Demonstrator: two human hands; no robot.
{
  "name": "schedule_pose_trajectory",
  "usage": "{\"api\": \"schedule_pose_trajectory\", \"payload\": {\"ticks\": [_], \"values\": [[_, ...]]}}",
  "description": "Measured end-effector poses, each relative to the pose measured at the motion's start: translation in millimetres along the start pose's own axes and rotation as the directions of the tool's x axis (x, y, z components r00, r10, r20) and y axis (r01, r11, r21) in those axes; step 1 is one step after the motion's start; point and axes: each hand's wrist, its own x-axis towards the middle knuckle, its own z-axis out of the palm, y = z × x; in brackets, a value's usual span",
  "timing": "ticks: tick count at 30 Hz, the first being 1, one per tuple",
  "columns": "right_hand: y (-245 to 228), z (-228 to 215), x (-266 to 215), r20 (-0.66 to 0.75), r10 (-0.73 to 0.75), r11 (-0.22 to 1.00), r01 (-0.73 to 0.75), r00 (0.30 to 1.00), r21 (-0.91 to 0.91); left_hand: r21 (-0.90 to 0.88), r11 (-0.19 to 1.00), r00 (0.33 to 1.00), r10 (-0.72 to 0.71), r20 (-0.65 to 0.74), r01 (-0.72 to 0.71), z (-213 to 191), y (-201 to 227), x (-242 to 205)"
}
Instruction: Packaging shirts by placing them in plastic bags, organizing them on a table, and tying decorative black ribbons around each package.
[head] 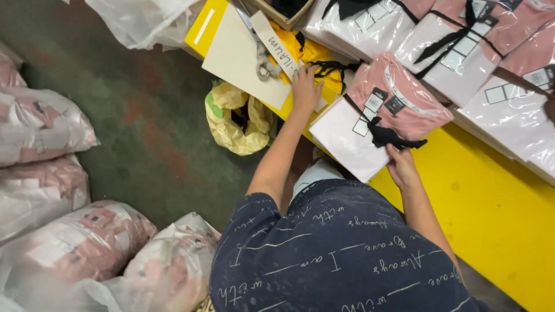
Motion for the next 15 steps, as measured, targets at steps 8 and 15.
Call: {"api": "schedule_pose_trajectory", "payload": {"ticks": [8, 15], "values": [[-35, -3, -45, -0.162, 0.114, 0.989, -0.096, 0.98, 0.113, 0.136, 0.968, 0.97, 0.224, -0.097, -0.21, -42, -14, 73], [-41, 15, -53, -0.161, 0.194, 0.98, -0.2, 0.968, -0.02, -0.115, 0.986, 0.935, 0.073, -0.347, -0.12, -97, -27, 133]]}}
